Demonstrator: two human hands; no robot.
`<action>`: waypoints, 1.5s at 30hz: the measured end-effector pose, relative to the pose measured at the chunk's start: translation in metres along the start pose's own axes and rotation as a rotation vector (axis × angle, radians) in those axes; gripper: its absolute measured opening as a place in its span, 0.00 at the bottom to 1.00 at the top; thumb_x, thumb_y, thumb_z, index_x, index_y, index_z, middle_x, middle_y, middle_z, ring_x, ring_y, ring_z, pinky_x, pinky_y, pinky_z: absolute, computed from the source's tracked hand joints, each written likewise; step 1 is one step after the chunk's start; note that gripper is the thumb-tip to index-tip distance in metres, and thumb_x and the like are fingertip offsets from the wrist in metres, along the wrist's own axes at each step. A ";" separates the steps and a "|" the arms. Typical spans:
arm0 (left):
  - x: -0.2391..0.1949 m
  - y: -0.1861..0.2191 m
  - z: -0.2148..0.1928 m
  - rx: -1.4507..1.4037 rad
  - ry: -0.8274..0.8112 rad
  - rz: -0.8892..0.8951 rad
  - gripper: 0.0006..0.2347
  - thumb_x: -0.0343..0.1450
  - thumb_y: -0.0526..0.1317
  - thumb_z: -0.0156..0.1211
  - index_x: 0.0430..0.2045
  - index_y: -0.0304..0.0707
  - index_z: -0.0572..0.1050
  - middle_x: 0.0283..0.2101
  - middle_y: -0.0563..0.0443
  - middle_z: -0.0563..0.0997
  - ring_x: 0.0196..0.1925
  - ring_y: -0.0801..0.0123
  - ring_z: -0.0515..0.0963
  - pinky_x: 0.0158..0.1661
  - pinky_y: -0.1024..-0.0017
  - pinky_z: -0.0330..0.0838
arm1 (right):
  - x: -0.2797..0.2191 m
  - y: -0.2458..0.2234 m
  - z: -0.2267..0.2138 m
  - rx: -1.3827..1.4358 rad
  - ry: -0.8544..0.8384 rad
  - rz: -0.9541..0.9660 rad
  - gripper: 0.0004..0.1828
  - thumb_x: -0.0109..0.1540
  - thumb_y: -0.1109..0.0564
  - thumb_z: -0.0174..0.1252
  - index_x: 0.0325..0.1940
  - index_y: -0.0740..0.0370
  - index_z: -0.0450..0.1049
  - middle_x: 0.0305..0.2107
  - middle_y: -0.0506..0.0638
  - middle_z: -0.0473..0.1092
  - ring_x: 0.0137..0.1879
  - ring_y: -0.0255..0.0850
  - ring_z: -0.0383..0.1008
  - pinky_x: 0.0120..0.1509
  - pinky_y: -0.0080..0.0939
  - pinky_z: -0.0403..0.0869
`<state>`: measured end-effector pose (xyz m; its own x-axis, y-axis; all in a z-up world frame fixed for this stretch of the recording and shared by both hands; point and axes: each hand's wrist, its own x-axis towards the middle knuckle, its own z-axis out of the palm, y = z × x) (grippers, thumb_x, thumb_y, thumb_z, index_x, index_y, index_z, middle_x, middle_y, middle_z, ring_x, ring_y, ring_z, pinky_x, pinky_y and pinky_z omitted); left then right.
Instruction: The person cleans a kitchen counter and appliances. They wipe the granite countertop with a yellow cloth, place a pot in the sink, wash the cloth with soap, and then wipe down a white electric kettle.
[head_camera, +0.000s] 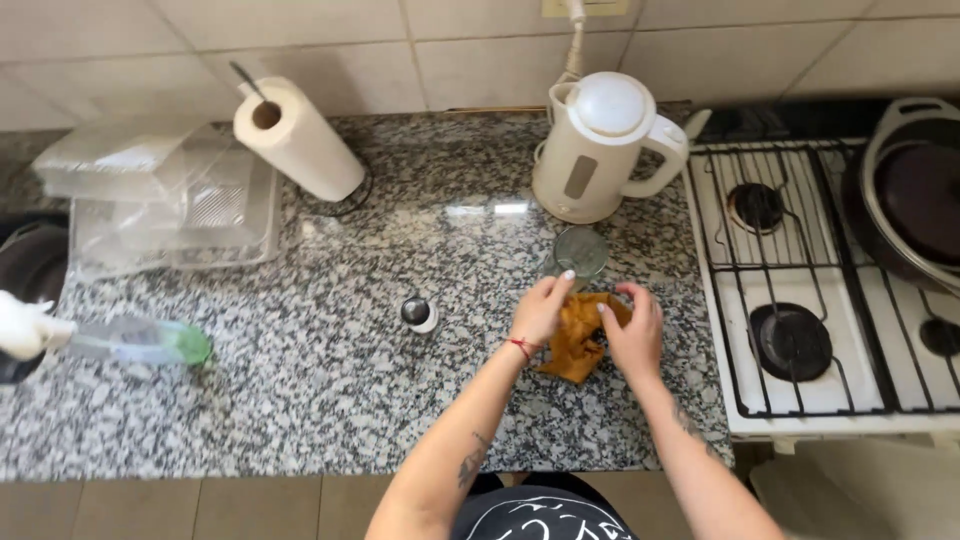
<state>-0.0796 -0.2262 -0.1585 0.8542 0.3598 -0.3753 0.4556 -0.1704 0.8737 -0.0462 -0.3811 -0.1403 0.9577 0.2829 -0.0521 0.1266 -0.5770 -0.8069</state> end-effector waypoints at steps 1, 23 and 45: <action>-0.004 -0.001 0.006 -0.157 0.018 -0.018 0.25 0.68 0.64 0.45 0.27 0.39 0.74 0.34 0.40 0.77 0.43 0.50 0.77 0.44 0.60 0.68 | -0.006 0.020 0.009 -0.075 0.009 -0.076 0.23 0.59 0.48 0.58 0.54 0.58 0.63 0.51 0.53 0.62 0.63 0.50 0.59 0.63 0.54 0.61; -0.515 -0.201 -0.221 -0.359 0.686 -0.385 0.20 0.66 0.50 0.58 0.09 0.45 0.57 0.17 0.61 0.54 0.23 0.75 0.52 0.25 0.73 0.46 | -0.211 -0.041 0.266 -0.587 -0.086 -0.909 0.23 0.50 0.42 0.55 0.47 0.51 0.68 0.52 0.53 0.64 0.61 0.51 0.61 0.62 0.56 0.60; -0.498 -0.347 -0.600 -0.778 1.101 -0.270 0.15 0.68 0.41 0.48 0.09 0.38 0.60 0.15 0.52 0.59 0.17 0.76 0.52 0.17 0.77 0.43 | -0.288 -0.320 0.589 -0.618 -0.507 -1.304 0.33 0.59 0.40 0.42 0.68 0.41 0.50 0.68 0.51 0.42 0.73 0.51 0.37 0.72 0.53 0.40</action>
<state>-0.8128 0.2038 -0.0890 -0.0414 0.8962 -0.4416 0.0065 0.4423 0.8969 -0.5150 0.1729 -0.2136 -0.0732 0.9802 0.1842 0.9916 0.0913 -0.0917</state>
